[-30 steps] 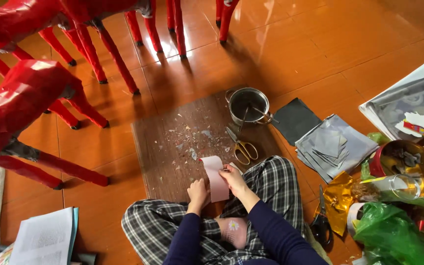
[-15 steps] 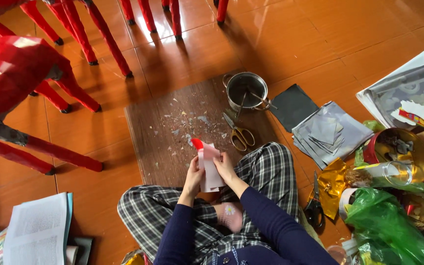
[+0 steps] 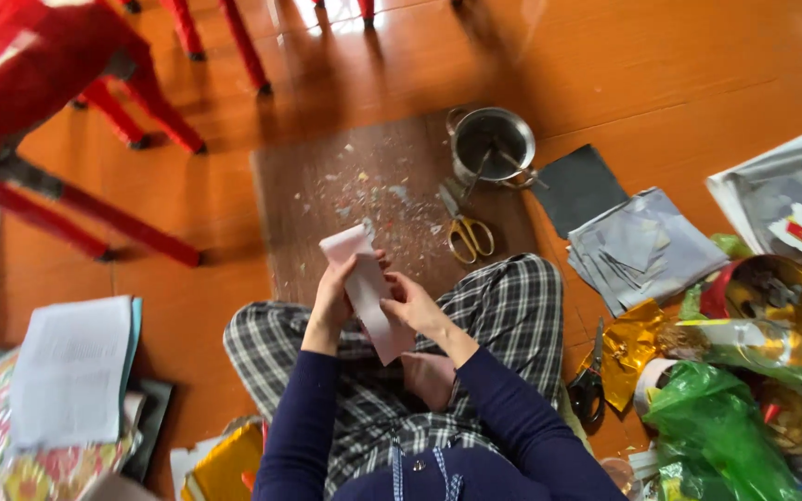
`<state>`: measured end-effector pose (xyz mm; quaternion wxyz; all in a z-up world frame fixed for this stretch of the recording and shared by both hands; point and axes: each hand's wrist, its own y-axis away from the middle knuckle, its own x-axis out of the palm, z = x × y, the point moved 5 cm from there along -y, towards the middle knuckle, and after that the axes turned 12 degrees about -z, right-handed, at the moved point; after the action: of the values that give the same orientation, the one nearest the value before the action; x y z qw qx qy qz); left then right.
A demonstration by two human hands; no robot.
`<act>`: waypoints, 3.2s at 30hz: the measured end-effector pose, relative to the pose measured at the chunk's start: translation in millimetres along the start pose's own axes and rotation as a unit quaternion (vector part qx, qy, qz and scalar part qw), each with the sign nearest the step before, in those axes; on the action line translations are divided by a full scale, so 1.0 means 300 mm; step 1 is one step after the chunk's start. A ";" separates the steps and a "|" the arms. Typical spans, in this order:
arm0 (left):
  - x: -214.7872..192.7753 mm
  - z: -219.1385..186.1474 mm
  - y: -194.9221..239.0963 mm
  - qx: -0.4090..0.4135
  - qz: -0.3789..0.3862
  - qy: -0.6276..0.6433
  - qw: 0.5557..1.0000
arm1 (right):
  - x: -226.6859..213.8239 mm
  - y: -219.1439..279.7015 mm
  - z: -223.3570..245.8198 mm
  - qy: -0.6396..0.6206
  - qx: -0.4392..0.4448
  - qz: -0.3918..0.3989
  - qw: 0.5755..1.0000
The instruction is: Cutting strips of paper with scissors and folding them while sitting on the floor
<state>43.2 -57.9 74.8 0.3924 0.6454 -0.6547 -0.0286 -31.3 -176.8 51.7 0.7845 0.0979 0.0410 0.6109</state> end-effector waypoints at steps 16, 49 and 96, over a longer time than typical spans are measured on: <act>0.230 -0.179 0.464 0.154 0.208 -0.257 0.931 | -0.110 0.206 0.654 0.070 -0.279 -0.052 0.956; 0.355 -0.240 0.621 0.245 0.266 -0.321 0.876 | -0.128 0.262 0.722 0.152 -0.347 -0.115 0.918; -0.026 -0.161 0.122 -0.064 0.043 -0.087 0.993 | -0.513 -0.371 0.000 0.574 0.001 -0.146 0.806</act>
<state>38.6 -22.3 124.2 0.3752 0.5848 -0.7108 -0.1099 36.1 -351.5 20.4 0.6978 -0.2765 0.4981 0.4341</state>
